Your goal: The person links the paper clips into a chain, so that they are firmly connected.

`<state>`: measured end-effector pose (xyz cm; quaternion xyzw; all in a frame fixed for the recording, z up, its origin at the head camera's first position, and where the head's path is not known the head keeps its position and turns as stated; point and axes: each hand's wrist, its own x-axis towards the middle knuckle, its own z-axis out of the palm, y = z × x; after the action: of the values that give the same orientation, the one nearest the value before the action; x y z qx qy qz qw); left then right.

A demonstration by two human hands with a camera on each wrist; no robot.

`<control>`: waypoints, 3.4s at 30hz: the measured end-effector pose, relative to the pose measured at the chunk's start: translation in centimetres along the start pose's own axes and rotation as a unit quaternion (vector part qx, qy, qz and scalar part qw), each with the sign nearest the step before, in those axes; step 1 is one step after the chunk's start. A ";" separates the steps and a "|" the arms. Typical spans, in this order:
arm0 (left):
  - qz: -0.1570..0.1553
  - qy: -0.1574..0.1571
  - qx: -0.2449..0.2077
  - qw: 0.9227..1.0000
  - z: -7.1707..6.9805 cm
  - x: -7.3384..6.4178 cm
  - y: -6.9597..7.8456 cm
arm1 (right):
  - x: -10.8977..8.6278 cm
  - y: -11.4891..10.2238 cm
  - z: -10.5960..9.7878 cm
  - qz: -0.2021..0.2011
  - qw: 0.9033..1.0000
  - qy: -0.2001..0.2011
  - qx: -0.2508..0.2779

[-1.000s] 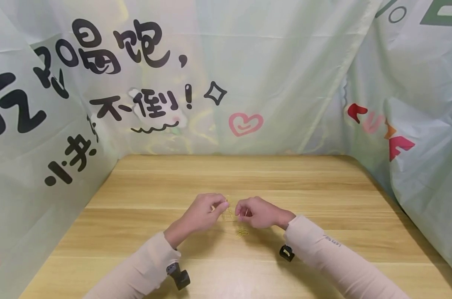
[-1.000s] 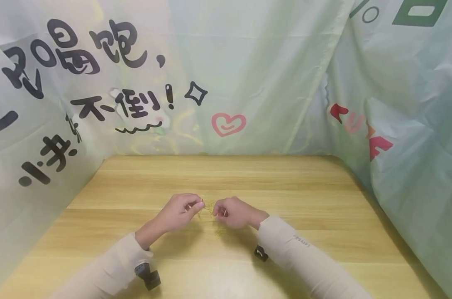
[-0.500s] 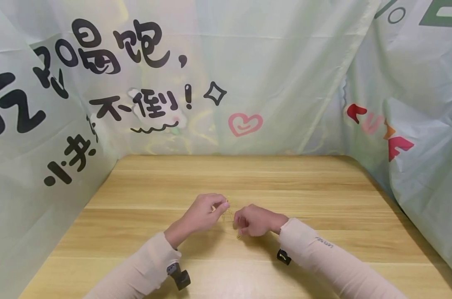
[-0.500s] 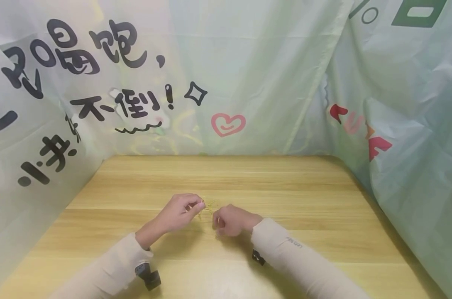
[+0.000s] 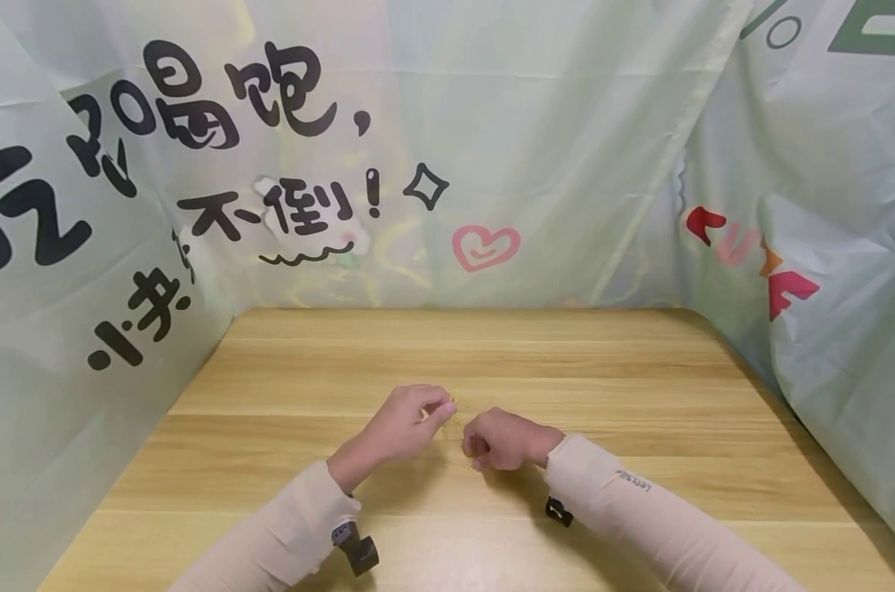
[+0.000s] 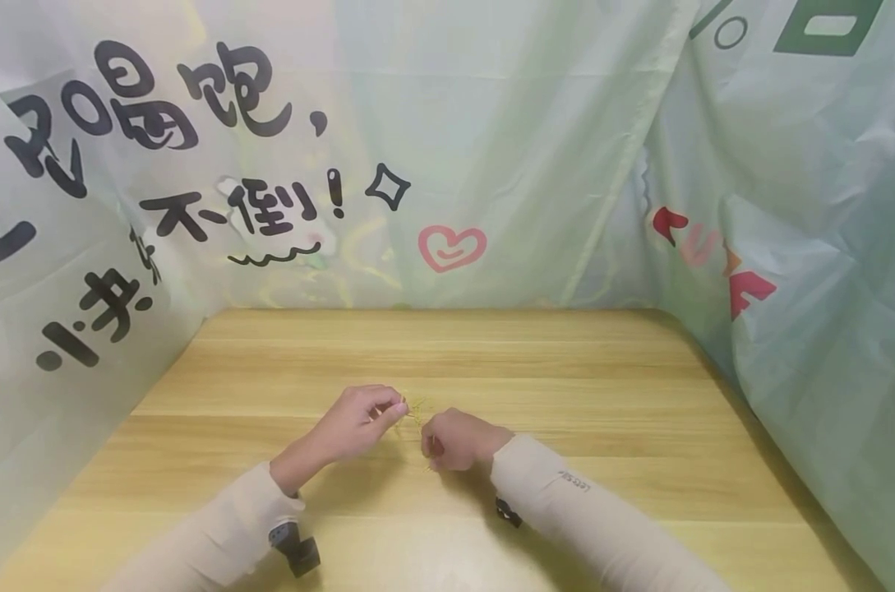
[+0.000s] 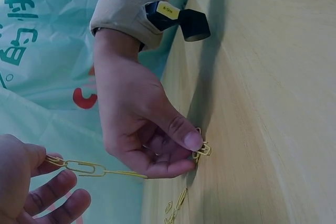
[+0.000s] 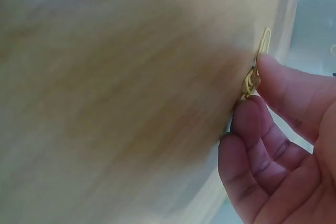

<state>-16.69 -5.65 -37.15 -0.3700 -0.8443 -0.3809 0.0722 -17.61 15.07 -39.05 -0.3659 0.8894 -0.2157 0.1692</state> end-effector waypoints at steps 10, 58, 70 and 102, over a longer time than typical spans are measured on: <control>-0.008 -0.003 0.005 1.000 -0.1 0.0 0.3 | -0.2 0.1 0.0 0.013 1.000 -0.014 -0.024; -0.006 -0.012 0.012 1.000 -0.2 0.0 0.2 | -1.2 1.6 -2.7 0.009 0.991 0.116 0.073; 0.000 -0.015 0.008 1.000 -0.1 0.0 0.1 | -1.2 1.6 -3.1 -0.004 0.985 0.152 0.076; -0.016 -0.020 0.002 1.000 0.0 -0.2 0.2 | 2.4 3.7 -2.0 0.194 0.977 0.087 0.015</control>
<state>-16.41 -5.71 -37.07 -0.3643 -0.8520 -0.3726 0.0501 -22.29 16.21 -39.62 -0.1635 0.9514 -0.2230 0.1352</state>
